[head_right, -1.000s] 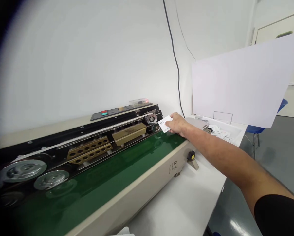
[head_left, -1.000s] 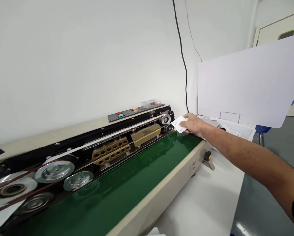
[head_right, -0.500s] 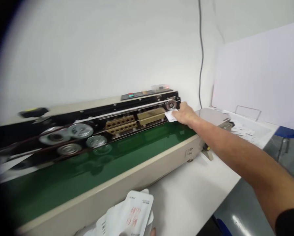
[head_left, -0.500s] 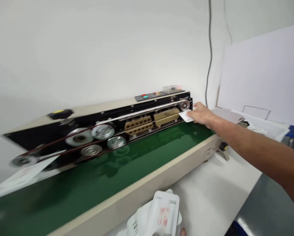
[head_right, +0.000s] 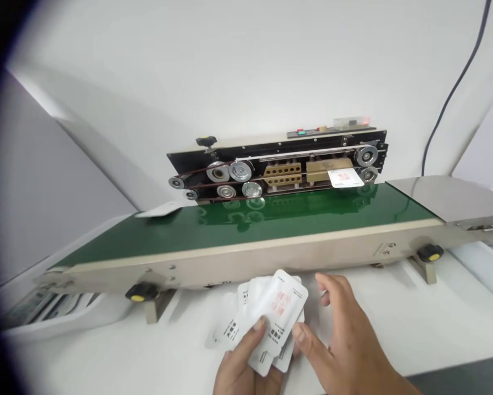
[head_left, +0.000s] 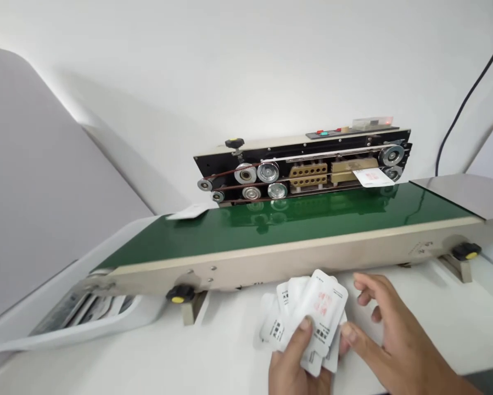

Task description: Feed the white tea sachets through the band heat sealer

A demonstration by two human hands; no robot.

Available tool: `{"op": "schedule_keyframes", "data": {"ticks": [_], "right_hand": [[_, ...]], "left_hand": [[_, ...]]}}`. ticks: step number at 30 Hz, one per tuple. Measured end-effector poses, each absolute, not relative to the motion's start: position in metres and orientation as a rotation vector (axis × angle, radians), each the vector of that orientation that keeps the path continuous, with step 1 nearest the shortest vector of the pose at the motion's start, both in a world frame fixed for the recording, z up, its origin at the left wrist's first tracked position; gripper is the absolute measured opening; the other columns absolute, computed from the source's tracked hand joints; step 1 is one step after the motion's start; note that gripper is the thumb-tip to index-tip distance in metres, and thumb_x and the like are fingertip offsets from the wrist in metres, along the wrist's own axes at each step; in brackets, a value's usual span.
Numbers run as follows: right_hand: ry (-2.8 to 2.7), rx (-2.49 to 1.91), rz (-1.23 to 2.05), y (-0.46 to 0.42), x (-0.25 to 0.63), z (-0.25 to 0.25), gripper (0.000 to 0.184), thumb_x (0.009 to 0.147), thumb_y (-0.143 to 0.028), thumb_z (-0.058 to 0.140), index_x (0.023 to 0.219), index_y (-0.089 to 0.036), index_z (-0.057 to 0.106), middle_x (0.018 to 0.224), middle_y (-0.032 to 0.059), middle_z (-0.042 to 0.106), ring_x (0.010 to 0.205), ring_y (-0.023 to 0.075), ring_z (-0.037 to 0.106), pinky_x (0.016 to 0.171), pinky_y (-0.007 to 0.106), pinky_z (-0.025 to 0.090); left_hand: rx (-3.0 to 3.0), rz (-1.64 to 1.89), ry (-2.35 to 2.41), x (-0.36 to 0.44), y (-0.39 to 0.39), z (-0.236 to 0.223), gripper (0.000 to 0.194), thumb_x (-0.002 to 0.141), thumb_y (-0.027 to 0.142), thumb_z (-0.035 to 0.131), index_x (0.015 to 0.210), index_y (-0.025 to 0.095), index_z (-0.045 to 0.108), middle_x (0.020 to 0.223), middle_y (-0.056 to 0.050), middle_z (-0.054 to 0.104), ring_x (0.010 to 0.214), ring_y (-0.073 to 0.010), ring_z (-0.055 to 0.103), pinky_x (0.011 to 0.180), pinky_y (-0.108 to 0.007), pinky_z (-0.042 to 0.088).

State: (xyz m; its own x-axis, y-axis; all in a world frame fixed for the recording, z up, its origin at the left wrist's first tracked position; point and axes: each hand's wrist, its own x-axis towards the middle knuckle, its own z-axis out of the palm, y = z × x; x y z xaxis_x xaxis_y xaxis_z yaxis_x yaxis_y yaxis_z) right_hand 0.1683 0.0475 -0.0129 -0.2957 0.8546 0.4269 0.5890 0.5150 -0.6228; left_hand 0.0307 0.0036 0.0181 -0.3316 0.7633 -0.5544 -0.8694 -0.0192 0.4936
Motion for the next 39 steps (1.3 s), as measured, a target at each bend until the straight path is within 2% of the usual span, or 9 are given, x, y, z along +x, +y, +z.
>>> {"op": "schedule_keyframes", "data": {"ticks": [7, 11, 15, 19, 24, 27, 32, 35, 39], "right_hand": [[-1.857, -1.169, 0.978, 0.046, 0.153, -0.009, 0.045, 0.087, -0.041, 0.06, 0.124, -0.019, 0.049, 0.108, 0.0102, 0.06, 0.094, 0.0241, 0.061, 0.084, 0.043, 0.055], [-1.658, -1.144, 1.253, 0.045, 0.151, -0.01, 0.048, 0.084, -0.04, 0.069, 0.122, -0.019, 0.049, 0.103, 0.0083, 0.061, 0.087, 0.0222, 0.064, 0.069, 0.036, 0.06], [-1.507, -1.069, 1.427, 0.045, 0.15, -0.011, 0.058, 0.077, -0.041, 0.078, 0.122, -0.02, 0.048, 0.1, 0.0066, 0.062, 0.08, 0.0216, 0.067, 0.051, 0.029, 0.059], [-1.469, -1.111, 1.421, 0.048, 0.147, -0.011, 0.058, 0.075, -0.042, 0.08, 0.119, -0.02, 0.049, 0.097, 0.0055, 0.066, 0.066, 0.0196, 0.067, 0.046, 0.029, 0.056], [-1.412, -1.018, 1.407, 0.054, 0.151, -0.019, 0.054, 0.074, -0.041, 0.081, 0.115, -0.018, 0.055, 0.105, 0.0078, 0.069, 0.095, 0.0245, 0.067, 0.078, 0.035, 0.058], [-1.509, -0.931, 1.536, 0.058, 0.158, -0.023, 0.054, 0.079, -0.046, 0.078, 0.119, -0.018, 0.054, 0.105, 0.0091, 0.07, 0.092, 0.0244, 0.068, 0.076, 0.036, 0.058], [-1.7, -0.914, 1.514, 0.067, 0.172, -0.025, 0.051, 0.084, -0.048, 0.072, 0.122, -0.021, 0.053, 0.118, 0.0121, 0.068, 0.101, 0.0262, 0.067, 0.085, 0.038, 0.058], [-1.764, -0.988, 1.462, 0.069, 0.182, -0.021, 0.048, 0.086, -0.049, 0.069, 0.121, -0.022, 0.051, 0.115, 0.0122, 0.069, 0.1, 0.0266, 0.068, 0.086, 0.038, 0.058], [-1.952, -1.146, 1.232, 0.066, 0.192, -0.002, 0.058, 0.088, -0.042, 0.065, 0.138, -0.025, 0.041, 0.105, 0.008, 0.071, 0.088, 0.0253, 0.07, 0.077, 0.039, 0.057]], "left_hand": [[0.075, 1.635, 0.852, 0.029, -0.005, 0.009, 0.071, 0.08, 0.002, 0.06, 0.147, 0.017, 0.04, 0.1, -0.009, 0.079, 0.097, -0.0275, 0.072, 0.078, -0.035, 0.061], [0.172, 1.61, 0.841, 0.029, -0.01, 0.005, 0.069, 0.079, 0.002, 0.062, 0.144, 0.019, 0.046, 0.106, -0.009, 0.078, 0.097, -0.0279, 0.072, 0.082, -0.039, 0.061], [0.22, 1.619, 0.798, 0.033, -0.014, 0.001, 0.069, 0.077, 0.0, 0.065, 0.141, 0.019, 0.05, 0.105, -0.009, 0.077, 0.096, -0.0285, 0.072, 0.083, -0.042, 0.06], [0.261, 1.626, 0.732, 0.035, -0.015, -0.003, 0.066, 0.078, 0.004, 0.07, 0.139, 0.018, 0.051, 0.104, -0.009, 0.077, 0.096, -0.027, 0.072, 0.085, -0.041, 0.059], [0.229, 1.583, 0.667, 0.03, -0.016, -0.005, 0.044, 0.094, 0.032, 0.056, 0.133, 0.012, 0.055, 0.113, -0.015, 0.074, 0.098, -0.0285, 0.07, 0.074, -0.042, 0.062], [0.226, 1.577, 0.647, 0.027, -0.016, -0.006, 0.043, 0.095, 0.029, 0.053, 0.133, 0.009, 0.053, 0.113, -0.019, 0.074, 0.095, -0.0289, 0.071, 0.066, -0.037, 0.061], [0.191, 1.615, 0.664, 0.026, -0.014, -0.007, 0.044, 0.096, 0.024, 0.052, 0.137, 0.008, 0.047, 0.111, -0.021, 0.074, 0.09, -0.0294, 0.073, 0.059, -0.034, 0.06], [0.163, 1.674, 0.671, 0.026, -0.014, -0.008, 0.049, 0.094, 0.019, 0.055, 0.141, 0.012, 0.04, 0.11, -0.017, 0.075, 0.094, -0.0308, 0.073, 0.061, -0.034, 0.06], [0.118, 1.703, 0.728, 0.028, -0.013, -0.002, 0.058, 0.09, 0.014, 0.063, 0.142, 0.016, 0.038, 0.109, -0.013, 0.076, 0.09, -0.0299, 0.074, 0.061, -0.036, 0.063]]}}
